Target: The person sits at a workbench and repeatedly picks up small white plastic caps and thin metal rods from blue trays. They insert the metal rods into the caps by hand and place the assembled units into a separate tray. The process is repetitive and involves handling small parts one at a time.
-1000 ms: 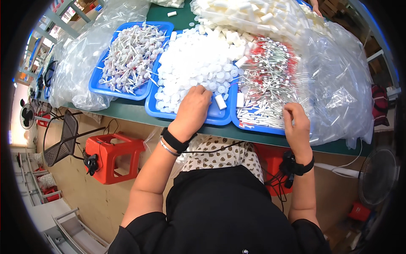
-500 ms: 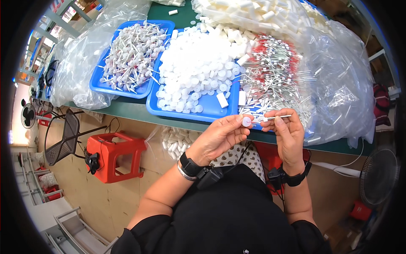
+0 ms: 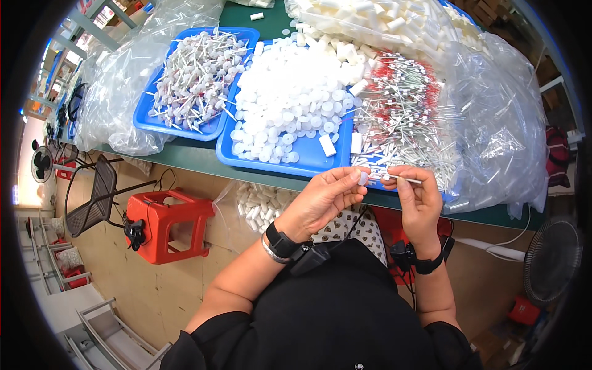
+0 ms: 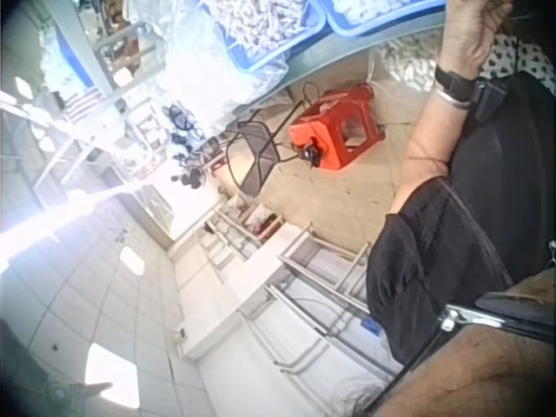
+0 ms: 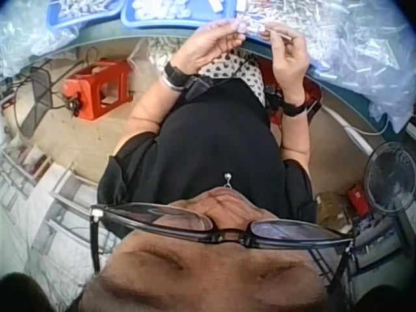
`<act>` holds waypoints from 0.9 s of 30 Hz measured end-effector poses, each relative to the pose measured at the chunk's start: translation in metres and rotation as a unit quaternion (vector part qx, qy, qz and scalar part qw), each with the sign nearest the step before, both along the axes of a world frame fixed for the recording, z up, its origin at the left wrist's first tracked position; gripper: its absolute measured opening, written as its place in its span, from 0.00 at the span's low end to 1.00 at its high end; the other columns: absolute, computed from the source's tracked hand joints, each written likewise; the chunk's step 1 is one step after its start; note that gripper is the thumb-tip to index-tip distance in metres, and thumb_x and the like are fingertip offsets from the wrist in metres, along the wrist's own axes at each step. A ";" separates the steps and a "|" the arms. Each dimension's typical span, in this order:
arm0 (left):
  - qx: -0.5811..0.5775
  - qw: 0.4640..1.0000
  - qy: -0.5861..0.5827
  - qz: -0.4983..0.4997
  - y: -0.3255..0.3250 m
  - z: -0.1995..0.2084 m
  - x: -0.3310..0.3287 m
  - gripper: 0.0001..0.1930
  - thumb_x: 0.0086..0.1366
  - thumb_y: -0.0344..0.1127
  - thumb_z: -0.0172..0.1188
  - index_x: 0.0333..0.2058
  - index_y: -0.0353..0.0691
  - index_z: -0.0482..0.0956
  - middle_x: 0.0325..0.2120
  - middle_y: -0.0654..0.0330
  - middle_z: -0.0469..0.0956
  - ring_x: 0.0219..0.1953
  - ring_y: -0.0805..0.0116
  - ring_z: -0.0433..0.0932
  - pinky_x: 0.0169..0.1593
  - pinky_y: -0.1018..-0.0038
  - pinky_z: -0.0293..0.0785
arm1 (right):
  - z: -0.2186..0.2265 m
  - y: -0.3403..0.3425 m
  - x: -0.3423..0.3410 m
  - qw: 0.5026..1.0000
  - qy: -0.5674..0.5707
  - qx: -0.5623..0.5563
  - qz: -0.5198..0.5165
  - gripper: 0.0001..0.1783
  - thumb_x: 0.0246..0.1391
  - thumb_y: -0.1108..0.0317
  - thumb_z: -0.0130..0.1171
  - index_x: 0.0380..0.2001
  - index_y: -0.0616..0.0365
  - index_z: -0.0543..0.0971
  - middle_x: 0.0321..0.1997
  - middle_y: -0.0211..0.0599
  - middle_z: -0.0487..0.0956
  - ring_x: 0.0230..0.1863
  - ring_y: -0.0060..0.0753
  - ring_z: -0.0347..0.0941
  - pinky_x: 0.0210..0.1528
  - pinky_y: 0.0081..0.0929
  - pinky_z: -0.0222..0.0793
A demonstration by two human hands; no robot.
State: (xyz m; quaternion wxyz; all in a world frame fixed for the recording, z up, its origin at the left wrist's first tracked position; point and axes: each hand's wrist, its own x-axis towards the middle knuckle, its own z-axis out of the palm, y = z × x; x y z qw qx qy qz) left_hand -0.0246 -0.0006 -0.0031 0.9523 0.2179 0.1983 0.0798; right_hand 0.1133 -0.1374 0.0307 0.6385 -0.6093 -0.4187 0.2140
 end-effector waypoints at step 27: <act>0.010 0.999 0.019 0.043 -0.009 -0.001 0.005 0.14 0.67 0.33 0.58 0.48 0.33 0.75 0.33 0.63 0.79 0.35 0.78 0.78 0.42 0.83 0.77 | 0.003 0.004 0.002 0.916 -0.394 -0.075 -0.017 0.09 0.50 0.77 0.63 0.37 0.63 0.78 0.25 0.41 0.79 0.22 0.36 0.77 0.23 0.27 0.70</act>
